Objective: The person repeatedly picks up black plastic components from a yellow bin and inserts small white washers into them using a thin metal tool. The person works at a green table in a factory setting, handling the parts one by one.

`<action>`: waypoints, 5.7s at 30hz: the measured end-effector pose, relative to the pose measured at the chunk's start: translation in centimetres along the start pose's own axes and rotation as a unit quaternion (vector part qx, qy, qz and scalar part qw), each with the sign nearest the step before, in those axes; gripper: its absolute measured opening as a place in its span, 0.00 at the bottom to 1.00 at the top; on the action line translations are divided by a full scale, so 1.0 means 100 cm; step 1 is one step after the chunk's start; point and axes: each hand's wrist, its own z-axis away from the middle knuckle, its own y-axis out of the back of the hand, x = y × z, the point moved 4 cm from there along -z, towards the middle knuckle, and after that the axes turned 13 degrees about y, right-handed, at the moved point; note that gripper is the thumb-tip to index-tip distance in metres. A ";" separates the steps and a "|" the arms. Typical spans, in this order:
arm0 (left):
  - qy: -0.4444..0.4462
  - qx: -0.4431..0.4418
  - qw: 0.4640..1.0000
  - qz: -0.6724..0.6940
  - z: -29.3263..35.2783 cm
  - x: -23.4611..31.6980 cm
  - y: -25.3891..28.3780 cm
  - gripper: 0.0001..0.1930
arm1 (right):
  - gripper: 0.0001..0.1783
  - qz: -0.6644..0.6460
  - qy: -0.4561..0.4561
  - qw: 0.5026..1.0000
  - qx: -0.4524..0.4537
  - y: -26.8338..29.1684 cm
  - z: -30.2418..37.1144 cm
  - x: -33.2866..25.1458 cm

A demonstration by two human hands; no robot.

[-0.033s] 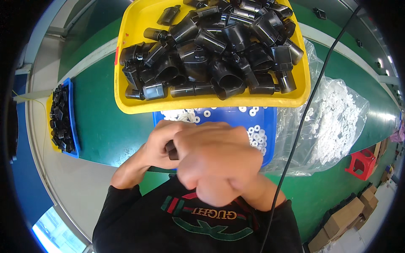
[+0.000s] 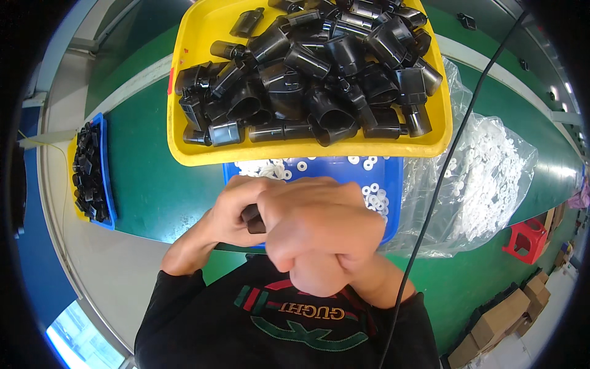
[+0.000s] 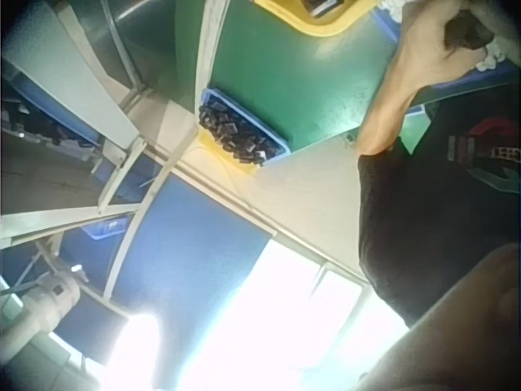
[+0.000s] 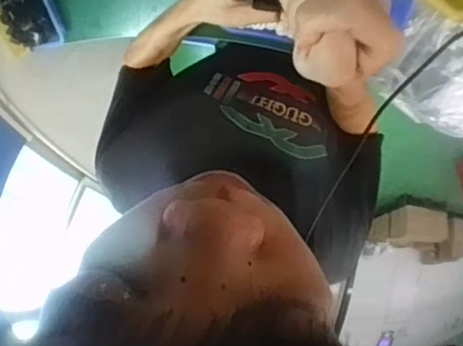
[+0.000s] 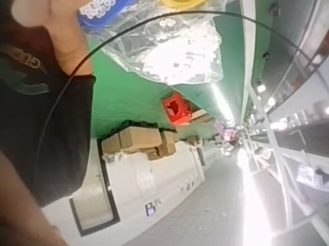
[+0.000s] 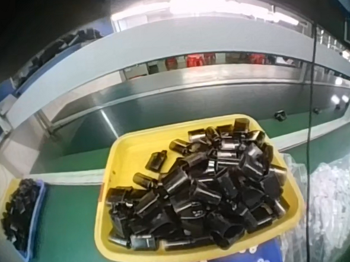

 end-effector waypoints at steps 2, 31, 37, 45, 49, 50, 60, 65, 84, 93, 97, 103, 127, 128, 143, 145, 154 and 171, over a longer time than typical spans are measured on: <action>-0.003 -0.002 1.000 -0.013 -0.002 0.003 0.002 0.16 | 0.15 0.013 -0.007 1.000 0.020 -0.002 0.001 -0.001; -0.026 0.412 0.873 -0.261 0.025 0.040 0.127 0.30 | 0.20 0.617 -0.064 0.745 -0.246 0.027 0.047 0.019; 0.133 0.467 0.737 -0.470 -0.041 0.015 0.249 0.24 | 0.18 0.636 -0.039 0.723 -0.269 0.029 0.057 0.028; 0.184 0.386 0.720 -0.546 -0.106 -0.047 0.325 0.24 | 0.12 0.620 -0.022 0.742 -0.255 0.034 0.061 0.026; 0.144 0.398 0.693 -0.583 -0.121 -0.010 0.316 0.24 | 0.13 0.617 -0.027 0.743 -0.256 0.034 0.061 0.025; 0.097 0.419 0.714 -0.553 -0.128 0.014 0.293 0.23 | 0.13 0.620 -0.031 0.741 -0.256 0.035 0.064 0.026; -0.029 0.056 0.850 -0.523 -0.159 0.057 0.077 0.18 | 0.12 0.617 -0.064 0.741 -0.256 0.033 0.063 0.028; -0.013 0.088 0.850 -0.519 -0.163 0.056 0.093 0.15 | 0.10 0.617 -0.024 0.746 -0.248 0.035 0.064 0.028; 0.060 0.068 0.965 0.248 0.009 0.036 0.044 0.35 | 0.16 0.497 -0.025 0.833 -0.241 0.029 0.041 0.009; -0.048 0.048 0.958 0.279 0.012 -0.001 0.029 0.21 | 0.15 0.381 -0.028 0.899 -0.212 0.016 -0.001 -0.027; 0.029 0.046 0.950 0.306 0.010 -0.002 0.023 0.22 | 0.17 0.380 0.014 0.910 -0.166 0.010 -0.013 -0.036; -0.050 -0.010 0.912 0.408 0.006 -0.006 0.015 0.18 | 0.22 0.448 0.018 0.871 -0.202 -0.013 -0.026 -0.028; -0.028 0.155 0.958 0.241 0.020 0.003 0.038 0.05 | 0.24 0.496 -0.021 0.831 -0.252 0.009 -0.006 -0.020; -0.049 0.144 0.955 0.256 0.020 0.001 0.036 0.02 | 0.24 0.498 -0.002 0.832 -0.245 0.007 -0.006 -0.025; -0.022 0.158 0.985 0.070 0.014 0.010 0.037 0.23 | 0.24 0.478 -0.012 0.841 -0.253 0.008 -0.007 -0.031; -0.048 0.129 0.990 0.037 0.014 0.012 0.040 0.21 | 0.23 0.454 -0.010 0.860 -0.231 0.008 -0.006 -0.036; 0.010 0.119 0.992 0.051 0.011 0.009 0.034 0.11 | 0.26 0.443 -0.020 0.865 -0.237 0.017 0.005 -0.023; 0.066 -0.231 0.917 0.319 0.011 -0.017 0.013 0.37 | 0.25 0.239 -0.067 0.926 -0.286 0.013 -0.003 -0.017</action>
